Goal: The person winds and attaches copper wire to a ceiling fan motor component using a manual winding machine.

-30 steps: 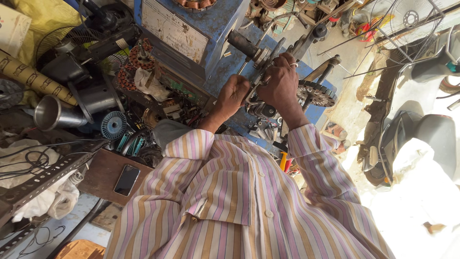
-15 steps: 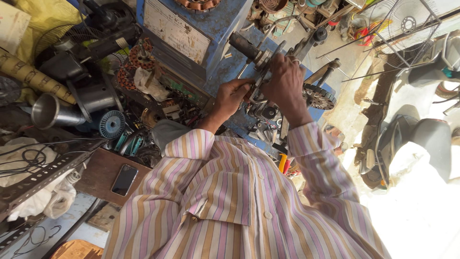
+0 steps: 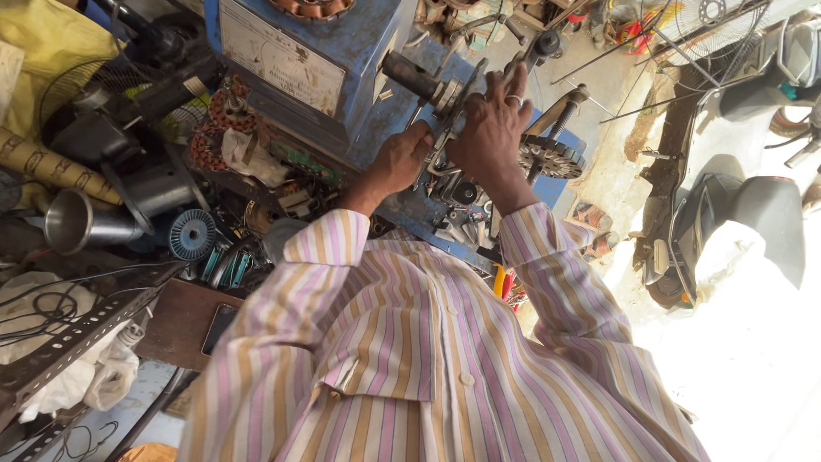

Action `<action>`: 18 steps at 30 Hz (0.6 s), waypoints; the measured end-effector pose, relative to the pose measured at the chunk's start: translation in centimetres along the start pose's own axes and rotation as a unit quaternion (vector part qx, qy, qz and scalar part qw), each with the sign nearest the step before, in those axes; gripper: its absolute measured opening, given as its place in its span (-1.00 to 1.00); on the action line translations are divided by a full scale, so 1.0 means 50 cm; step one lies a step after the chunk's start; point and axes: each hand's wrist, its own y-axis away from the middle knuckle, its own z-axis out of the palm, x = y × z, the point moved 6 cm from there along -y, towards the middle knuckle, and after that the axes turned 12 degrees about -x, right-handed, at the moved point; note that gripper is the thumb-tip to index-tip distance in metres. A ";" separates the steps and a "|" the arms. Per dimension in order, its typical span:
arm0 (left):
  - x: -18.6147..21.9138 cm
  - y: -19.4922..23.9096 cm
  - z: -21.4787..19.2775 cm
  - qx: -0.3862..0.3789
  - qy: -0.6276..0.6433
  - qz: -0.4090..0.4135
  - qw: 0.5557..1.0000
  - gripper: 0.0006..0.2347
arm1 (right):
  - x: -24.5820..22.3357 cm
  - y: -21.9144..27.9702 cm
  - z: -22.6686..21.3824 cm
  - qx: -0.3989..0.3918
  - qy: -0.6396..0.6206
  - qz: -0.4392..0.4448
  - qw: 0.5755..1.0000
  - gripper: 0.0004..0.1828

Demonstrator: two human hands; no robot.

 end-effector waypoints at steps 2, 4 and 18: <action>-0.030 -0.018 0.014 0.001 -0.013 0.012 1.000 -0.86 | 0.005 0.008 0.006 0.021 -0.009 -0.013 1.000 -0.53; -0.072 -0.044 0.023 0.004 -0.027 0.021 0.999 -0.85 | 0.004 0.000 0.005 0.041 -0.020 -0.030 0.999 -0.56; -0.023 0.141 -0.105 0.034 -0.008 -0.076 0.997 -0.68 | 0.024 -0.035 -0.012 0.035 0.119 -0.028 0.992 -0.79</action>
